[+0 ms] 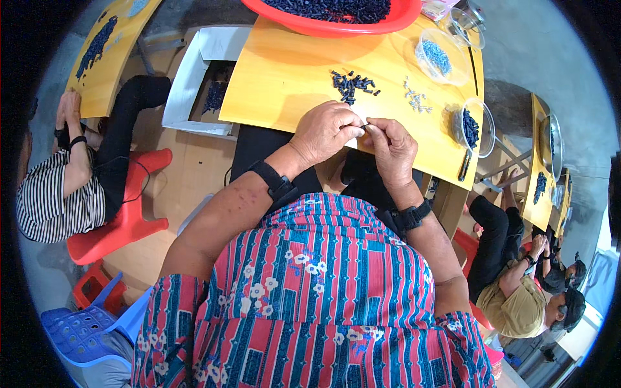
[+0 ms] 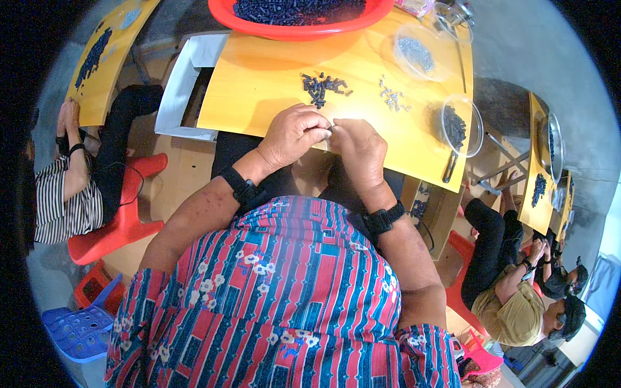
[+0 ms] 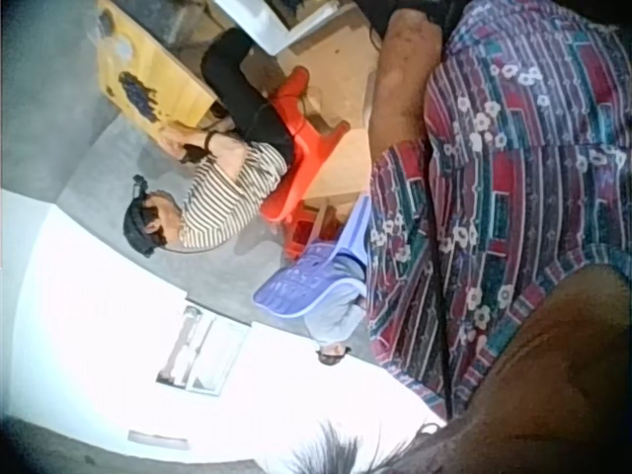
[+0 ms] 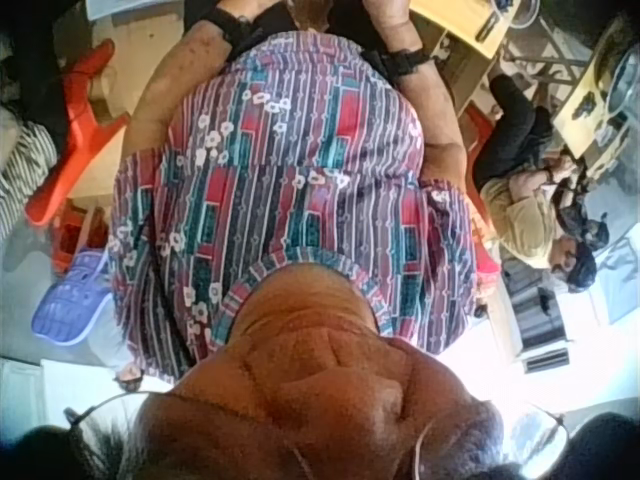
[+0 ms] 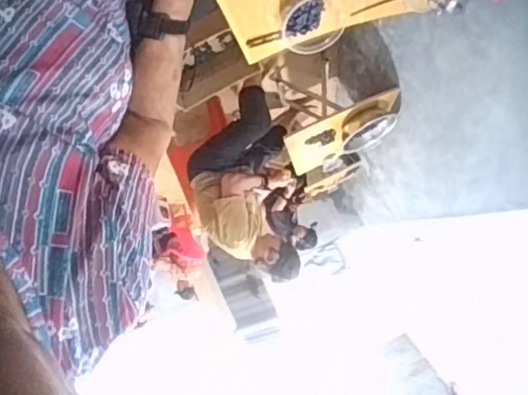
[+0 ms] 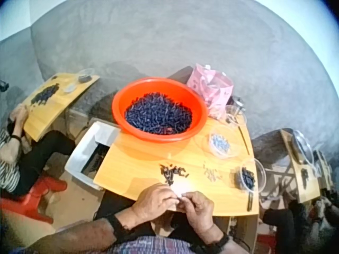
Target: The person picks up a black plastic piece and a metal pin by hand, inserts the pin into the piece, and uses shears to trim the end of the pin. They repeat this process, assembling and trimming one component at a time.
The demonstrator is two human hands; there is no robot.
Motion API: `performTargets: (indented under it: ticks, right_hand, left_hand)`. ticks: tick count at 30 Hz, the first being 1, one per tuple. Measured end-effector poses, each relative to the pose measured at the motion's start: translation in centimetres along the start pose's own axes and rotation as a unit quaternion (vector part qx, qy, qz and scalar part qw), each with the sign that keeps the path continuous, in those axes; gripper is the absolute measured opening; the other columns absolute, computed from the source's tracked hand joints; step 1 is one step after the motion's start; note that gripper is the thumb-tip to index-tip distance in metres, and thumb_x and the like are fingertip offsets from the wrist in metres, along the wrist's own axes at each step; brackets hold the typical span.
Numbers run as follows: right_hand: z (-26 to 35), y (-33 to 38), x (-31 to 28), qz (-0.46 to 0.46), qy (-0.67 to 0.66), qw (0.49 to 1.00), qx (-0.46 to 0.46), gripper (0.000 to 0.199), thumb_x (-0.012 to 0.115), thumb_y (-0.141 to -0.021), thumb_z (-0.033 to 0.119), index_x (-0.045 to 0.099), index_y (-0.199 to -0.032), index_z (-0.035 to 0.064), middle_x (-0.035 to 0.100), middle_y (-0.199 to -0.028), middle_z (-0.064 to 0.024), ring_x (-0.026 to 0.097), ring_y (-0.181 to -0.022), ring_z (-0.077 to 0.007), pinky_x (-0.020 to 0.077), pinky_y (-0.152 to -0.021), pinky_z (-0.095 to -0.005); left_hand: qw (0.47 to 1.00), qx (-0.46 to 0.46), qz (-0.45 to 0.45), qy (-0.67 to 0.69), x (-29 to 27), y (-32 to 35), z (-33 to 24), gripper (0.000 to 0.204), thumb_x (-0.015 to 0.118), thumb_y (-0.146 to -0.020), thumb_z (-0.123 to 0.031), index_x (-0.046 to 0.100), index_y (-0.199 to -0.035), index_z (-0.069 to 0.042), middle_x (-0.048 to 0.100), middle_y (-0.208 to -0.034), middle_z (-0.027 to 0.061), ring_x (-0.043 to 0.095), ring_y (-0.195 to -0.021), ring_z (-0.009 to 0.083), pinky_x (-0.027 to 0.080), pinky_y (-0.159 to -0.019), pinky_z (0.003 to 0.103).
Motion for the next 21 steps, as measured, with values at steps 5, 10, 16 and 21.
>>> performTargets:
  ticks: [5, 10, 16, 21]
  right_hand:
    - [0.7, 0.1, 0.0, -0.005, 0.094, 0.990, -0.104, 0.008, 0.068, -0.089, 0.000, 0.070, -0.096, 0.0021, 0.067, -0.081, -0.0030, 0.066, -0.068, -0.0089, 0.0536, -0.062, -0.0231]
    - [-0.1, 0.3, -0.3, 0.031, -0.021, 0.999, 0.001, 0.016, 0.067, -0.087, 0.003, 0.069, -0.103, 0.0020, 0.069, -0.088, -0.0103, 0.068, -0.081, -0.0192, 0.0548, -0.073, -0.0295]
    - [-0.2, 0.2, -0.5, 0.053, -0.264, 0.947, 0.174, 0.018, 0.060, -0.092, -0.001, 0.070, -0.107, -0.0011, 0.067, -0.093, -0.0067, 0.066, -0.081, -0.0115, 0.0572, -0.071, -0.0241]
    - [-0.3, -0.3, -1.0, 0.075, -0.244, 0.959, 0.126, 0.019, 0.060, -0.091, -0.003, 0.070, -0.107, -0.0009, 0.067, -0.097, -0.0071, 0.066, -0.080, -0.0120, 0.0564, -0.073, -0.0245]
  left_hand:
    - [1.000, 0.022, 0.002, 0.005, 0.1, 0.1, 0.2, 0.010, 0.068, -0.080, -0.015, 0.067, -0.082, -0.006, 0.065, -0.080, 0.0073, 0.062, -0.081, 0.0277, 0.050, -0.073, 0.038]
    - [1.000, 0.008, -0.006, 0.014, 0.1, 0.0, 0.2, 0.011, 0.071, -0.079, -0.019, 0.069, -0.080, -0.008, 0.067, -0.080, 0.0063, 0.063, -0.081, 0.0267, 0.051, -0.072, 0.038]
    - [0.999, -0.012, -0.004, 0.032, 0.0, 0.0, 0.2, 0.011, 0.074, -0.078, -0.016, 0.070, -0.081, -0.007, 0.067, -0.078, 0.0068, 0.063, -0.076, 0.0243, 0.050, -0.070, 0.035]
    - [1.000, -0.010, 0.000, 0.028, 0.0, 0.0, 0.0, 0.011, 0.074, -0.078, -0.016, 0.071, -0.081, -0.007, 0.068, -0.079, 0.0068, 0.063, -0.076, 0.0241, 0.051, -0.069, 0.035]
Point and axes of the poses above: each hand's wrist, its own y-axis away from the middle knuckle, its own x-axis out of the palm, z = x × y, the point moved 3 cm from there along -y, towards the middle knuckle
